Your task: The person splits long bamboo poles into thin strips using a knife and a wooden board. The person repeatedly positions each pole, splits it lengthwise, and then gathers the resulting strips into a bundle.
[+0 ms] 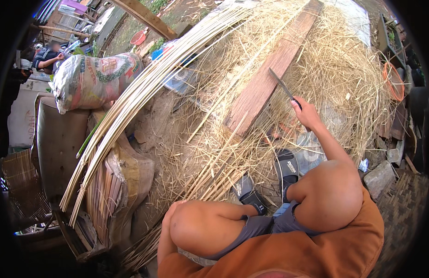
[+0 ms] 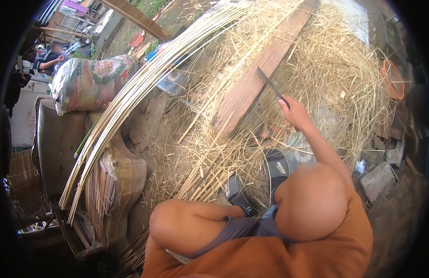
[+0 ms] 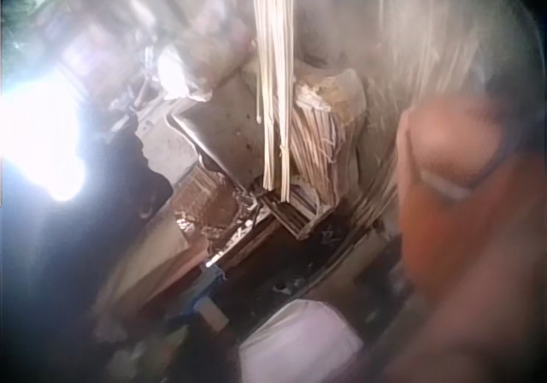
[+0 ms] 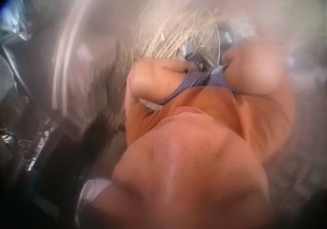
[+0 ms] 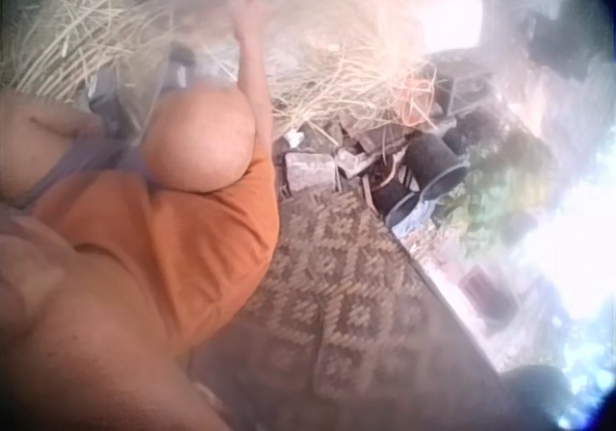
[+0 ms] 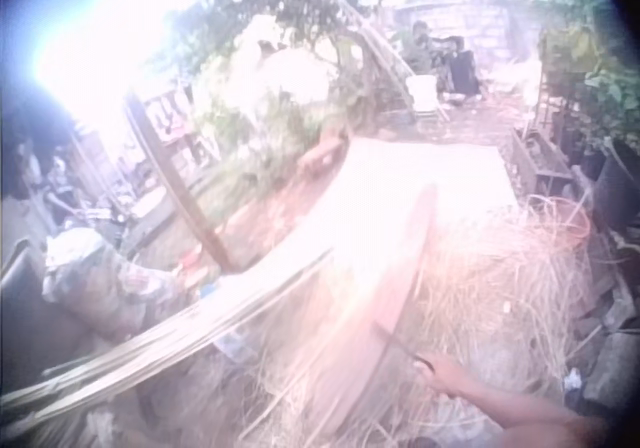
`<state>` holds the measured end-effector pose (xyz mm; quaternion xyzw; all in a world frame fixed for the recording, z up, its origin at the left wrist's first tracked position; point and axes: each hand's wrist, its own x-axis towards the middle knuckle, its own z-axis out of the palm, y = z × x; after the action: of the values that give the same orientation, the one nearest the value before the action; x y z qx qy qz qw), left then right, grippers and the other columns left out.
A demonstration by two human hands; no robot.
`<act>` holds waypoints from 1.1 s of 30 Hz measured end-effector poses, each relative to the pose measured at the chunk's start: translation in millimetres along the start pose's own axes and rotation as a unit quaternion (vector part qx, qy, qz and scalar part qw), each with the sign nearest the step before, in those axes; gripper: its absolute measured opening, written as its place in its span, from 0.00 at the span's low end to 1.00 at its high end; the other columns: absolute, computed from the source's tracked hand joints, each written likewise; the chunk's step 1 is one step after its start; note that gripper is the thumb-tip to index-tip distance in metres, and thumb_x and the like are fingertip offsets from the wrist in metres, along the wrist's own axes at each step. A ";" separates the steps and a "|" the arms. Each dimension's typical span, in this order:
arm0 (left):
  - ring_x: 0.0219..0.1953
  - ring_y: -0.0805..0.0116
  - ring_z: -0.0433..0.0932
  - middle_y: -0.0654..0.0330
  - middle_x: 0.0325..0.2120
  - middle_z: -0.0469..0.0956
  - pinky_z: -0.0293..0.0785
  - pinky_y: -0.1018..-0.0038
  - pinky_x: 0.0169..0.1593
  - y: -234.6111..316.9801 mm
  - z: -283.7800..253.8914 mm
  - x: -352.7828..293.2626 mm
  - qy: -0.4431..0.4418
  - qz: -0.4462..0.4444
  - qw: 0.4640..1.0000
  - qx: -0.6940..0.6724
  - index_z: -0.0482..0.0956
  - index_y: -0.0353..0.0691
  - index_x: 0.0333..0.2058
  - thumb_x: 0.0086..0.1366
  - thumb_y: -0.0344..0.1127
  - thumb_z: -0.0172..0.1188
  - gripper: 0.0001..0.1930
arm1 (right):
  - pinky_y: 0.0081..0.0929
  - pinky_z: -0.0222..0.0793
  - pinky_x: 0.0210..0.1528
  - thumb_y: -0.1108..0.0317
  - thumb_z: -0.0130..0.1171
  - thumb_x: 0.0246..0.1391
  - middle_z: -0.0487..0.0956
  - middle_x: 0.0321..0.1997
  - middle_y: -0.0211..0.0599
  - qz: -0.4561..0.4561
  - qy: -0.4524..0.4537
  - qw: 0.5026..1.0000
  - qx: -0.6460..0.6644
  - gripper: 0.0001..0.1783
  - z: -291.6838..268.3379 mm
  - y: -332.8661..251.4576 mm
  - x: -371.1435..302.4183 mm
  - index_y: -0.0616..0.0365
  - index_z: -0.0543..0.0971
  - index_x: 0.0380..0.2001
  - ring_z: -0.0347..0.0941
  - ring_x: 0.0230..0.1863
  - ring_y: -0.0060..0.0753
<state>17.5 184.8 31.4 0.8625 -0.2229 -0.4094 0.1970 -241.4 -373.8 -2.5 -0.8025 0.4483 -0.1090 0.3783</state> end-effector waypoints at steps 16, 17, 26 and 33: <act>0.36 0.50 0.78 0.52 0.33 0.76 0.75 0.59 0.38 103.2 106.4 73.8 0.069 0.256 0.955 0.135 0.78 0.40 0.38 0.68 0.43 0.62 0.12 | 0.37 0.73 0.51 0.47 0.52 0.68 0.83 0.42 0.50 0.073 0.013 0.993 0.091 0.27 -44.5 -12.8 -39.6 0.53 0.75 0.61 0.81 0.44 0.47; 0.37 0.48 0.79 0.51 0.34 0.76 0.75 0.57 0.39 98.4 113.3 73.6 0.063 0.249 0.957 0.135 0.78 0.40 0.39 0.68 0.42 0.62 0.11 | 0.37 0.73 0.51 0.47 0.53 0.68 0.84 0.42 0.50 0.054 0.029 0.994 0.092 0.28 -42.6 -4.7 -40.1 0.53 0.75 0.61 0.81 0.45 0.47; 0.27 0.46 0.76 0.45 0.26 0.77 0.72 0.60 0.34 133.7 73.6 68.2 0.105 0.201 0.974 -0.026 0.77 0.35 0.36 0.73 0.37 0.54 0.11 | 0.32 0.72 0.37 0.52 0.54 0.68 0.79 0.27 0.38 -0.015 0.042 0.997 0.058 0.25 -21.9 -7.8 -50.6 0.50 0.74 0.62 0.75 0.29 0.32; 0.30 0.38 0.78 0.40 0.25 0.77 0.71 0.51 0.35 167.2 64.1 124.4 0.102 0.236 0.964 0.068 0.73 0.33 0.32 0.74 0.41 0.51 0.16 | 0.41 0.77 0.47 0.47 0.53 0.67 0.83 0.42 0.48 -0.150 -0.095 0.984 -0.010 0.26 36.6 -38.0 -81.9 0.47 0.74 0.62 0.81 0.40 0.49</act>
<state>-0.3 -30.8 4.1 0.8339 -0.4261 -0.2452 0.2508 -245.3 -277.6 12.5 -0.8713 0.2856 -0.0829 0.3904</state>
